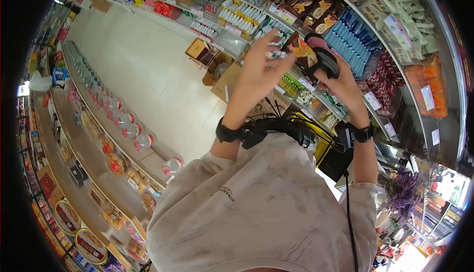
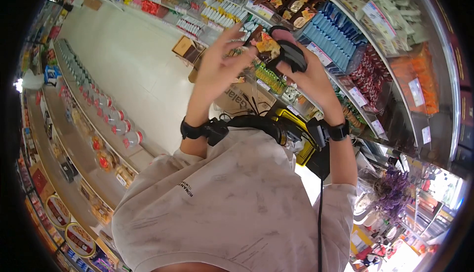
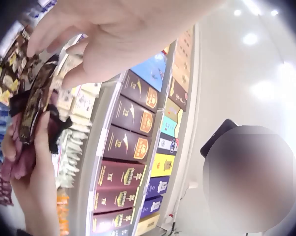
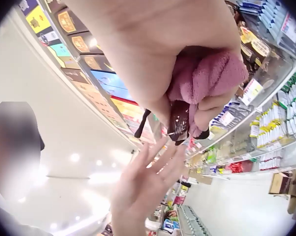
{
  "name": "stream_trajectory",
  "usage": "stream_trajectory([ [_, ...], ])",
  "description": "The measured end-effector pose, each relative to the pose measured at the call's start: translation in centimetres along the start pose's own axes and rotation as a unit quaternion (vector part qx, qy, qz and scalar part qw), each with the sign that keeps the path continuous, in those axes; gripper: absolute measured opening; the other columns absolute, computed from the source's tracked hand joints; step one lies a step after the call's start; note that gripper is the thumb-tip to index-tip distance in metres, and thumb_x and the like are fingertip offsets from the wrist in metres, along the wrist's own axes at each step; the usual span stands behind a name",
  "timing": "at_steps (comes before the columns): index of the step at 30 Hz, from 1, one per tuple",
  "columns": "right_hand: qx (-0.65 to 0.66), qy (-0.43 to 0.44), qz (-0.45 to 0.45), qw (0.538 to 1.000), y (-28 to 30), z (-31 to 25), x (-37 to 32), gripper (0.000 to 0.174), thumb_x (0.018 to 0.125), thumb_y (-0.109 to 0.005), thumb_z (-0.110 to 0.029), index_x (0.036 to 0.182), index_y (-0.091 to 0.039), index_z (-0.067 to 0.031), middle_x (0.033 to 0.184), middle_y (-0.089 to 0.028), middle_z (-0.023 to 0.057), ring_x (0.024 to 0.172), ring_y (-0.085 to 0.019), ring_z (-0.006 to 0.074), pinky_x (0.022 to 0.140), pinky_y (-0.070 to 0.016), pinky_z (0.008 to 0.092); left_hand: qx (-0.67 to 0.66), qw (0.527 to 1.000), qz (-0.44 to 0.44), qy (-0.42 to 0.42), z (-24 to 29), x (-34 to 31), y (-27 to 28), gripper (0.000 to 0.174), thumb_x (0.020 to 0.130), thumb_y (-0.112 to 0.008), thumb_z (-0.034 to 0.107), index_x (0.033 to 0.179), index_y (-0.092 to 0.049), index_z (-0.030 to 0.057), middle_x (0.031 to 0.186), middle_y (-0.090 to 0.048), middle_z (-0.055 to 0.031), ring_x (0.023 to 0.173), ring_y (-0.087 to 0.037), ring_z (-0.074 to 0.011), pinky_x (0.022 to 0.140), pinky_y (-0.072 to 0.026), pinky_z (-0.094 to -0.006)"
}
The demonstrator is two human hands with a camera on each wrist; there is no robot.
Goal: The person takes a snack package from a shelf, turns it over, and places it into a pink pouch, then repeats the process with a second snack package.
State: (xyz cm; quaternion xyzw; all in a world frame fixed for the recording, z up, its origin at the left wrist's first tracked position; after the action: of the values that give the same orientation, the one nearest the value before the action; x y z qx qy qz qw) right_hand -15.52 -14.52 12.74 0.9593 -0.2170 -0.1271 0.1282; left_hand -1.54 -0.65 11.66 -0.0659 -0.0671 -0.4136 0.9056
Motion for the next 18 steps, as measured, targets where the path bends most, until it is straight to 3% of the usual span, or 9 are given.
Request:
stream_trajectory([
  [2, -0.004, -0.037, -0.008, 0.999, -1.1, 0.7, 2.2, 0.062, 0.092, -0.072, -0.029, 0.145, -0.05, -0.0058, 0.097, -0.064, 0.0015, 0.071, -0.058, 0.0025, 0.055, -0.0435, 0.0181, -0.044, 0.997, 0.068, -0.001, -1.0, -0.4, 3.7, 0.046, 0.096, -0.066, 0.009, 0.138, -0.052, -0.003, 0.129, -0.061, -0.0147, 0.11, -0.064, -0.0188, 0.091, -0.0538, -0.031],
  [3, -0.01, -0.035, -0.029, 0.999, -1.9, 1.8, 3.6, 0.06, 0.095, -0.069, -0.04, 0.144, -0.052, -0.0099, 0.08, -0.058, -0.0033, 0.058, -0.049, 0.0015, 0.048, -0.0363, 0.0184, -0.066, 0.994, 0.086, 0.015, -0.6, -0.8, 5.2, 0.043, 0.098, -0.062, 0.011, 0.137, -0.052, -0.0026, 0.126, -0.064, -0.0145, 0.108, -0.065, -0.0209, 0.094, -0.0527, -0.0331],
  [6, 0.01, -0.119, -0.094, 0.988, -4.7, 13.7, 9.8, 0.059, 0.095, -0.069, -0.04, 0.143, -0.051, -0.0114, 0.072, -0.055, -0.0036, 0.05, -0.041, 0.0019, 0.043, -0.0315, 0.0203, -0.074, 0.986, 0.144, 0.035, -0.3, -2.5, 9.0, 0.041, 0.1, -0.061, 0.014, 0.137, -0.053, -0.0018, 0.124, -0.065, -0.0147, 0.108, -0.066, -0.022, 0.092, -0.0537, -0.0338],
  [8, 0.0, -0.188, -0.113, 0.976, -7.9, 14.8, 11.0, 0.046, 0.094, -0.068, -0.028, 0.137, -0.057, -0.0144, 0.075, -0.056, -0.0044, 0.056, -0.048, 0.0042, 0.048, -0.0354, 0.0213, -0.07, 0.98, 0.175, 0.06, -0.9, -3.7, 10.7, 0.04, 0.1, -0.06, 0.017, 0.135, -0.055, -0.0011, 0.12, -0.068, -0.0146, 0.107, -0.067, -0.0223, 0.089, -0.0544, -0.0342],
  [12, 0.054, -0.302, -0.241, 0.921, -12.7, 31.9, 13.8, 0.04, 0.093, -0.064, -0.018, 0.132, -0.056, -0.0116, 0.069, -0.057, 0.0008, 0.048, -0.045, 0.0066, 0.041, -0.0324, 0.0263, -0.024, 0.966, 0.216, 0.141, -3.6, -6.6, 14.2, 0.038, 0.101, -0.06, 0.019, 0.134, -0.057, -0.0007, 0.116, -0.069, -0.0143, 0.105, -0.067, -0.0217, 0.088, -0.0546, -0.034],
  [15, -0.061, -0.356, -0.265, 0.894, -14.5, 38.0, 14.5, 0.027, 0.09, -0.07, -0.023, 0.104, -0.056, -0.0057, 0.068, -0.054, -0.0021, 0.05, -0.046, 0.0071, 0.043, -0.0333, 0.0239, 0.003, 0.949, 0.254, 0.185, -5.5, -9.0, 16.7, 0.037, 0.101, -0.06, 0.021, 0.132, -0.059, -0.0001, 0.115, -0.069, -0.0135, 0.103, -0.067, -0.0213, 0.087, -0.0547, -0.0337],
  [16, -0.006, -0.331, -0.268, 0.905, -15.6, 39.0, 14.8, 0.027, 0.089, -0.072, -0.022, 0.105, -0.058, -0.0046, 0.071, -0.057, 0.0, 0.051, -0.049, 0.009, 0.043, -0.0356, 0.0254, 0.01, 0.943, 0.269, 0.198, -6.0, -9.8, 17.4, 0.037, 0.101, -0.06, 0.021, 0.132, -0.059, -0.0001, 0.114, -0.069, -0.0134, 0.103, -0.067, -0.0213, 0.087, -0.0546, -0.0336],
  [18, -0.001, -0.345, -0.274, 0.898, -16.9, 44.3, 15.5, 0.048, 0.085, -0.071, -0.024, 0.129, -0.059, -0.0085, 0.068, -0.061, 0.0036, 0.047, -0.051, 0.0107, 0.041, -0.0387, 0.0269, 0.022, 0.929, 0.294, 0.224, -6.8, -11.3, 18.4, 0.037, 0.101, -0.06, 0.021, 0.131, -0.06, -0.0001, 0.113, -0.069, -0.0132, 0.102, -0.067, -0.0213, 0.087, -0.0545, -0.0334],
])
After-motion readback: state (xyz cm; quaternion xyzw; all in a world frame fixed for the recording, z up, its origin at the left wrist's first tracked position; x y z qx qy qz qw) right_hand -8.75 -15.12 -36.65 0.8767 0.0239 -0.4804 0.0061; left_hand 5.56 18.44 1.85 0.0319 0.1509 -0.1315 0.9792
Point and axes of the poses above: each hand's wrist, its own x-axis towards the middle knuckle, its own y-axis out of the back of the hand, z = x × y, the point moved 7 cm from there along x, towards the middle knuckle
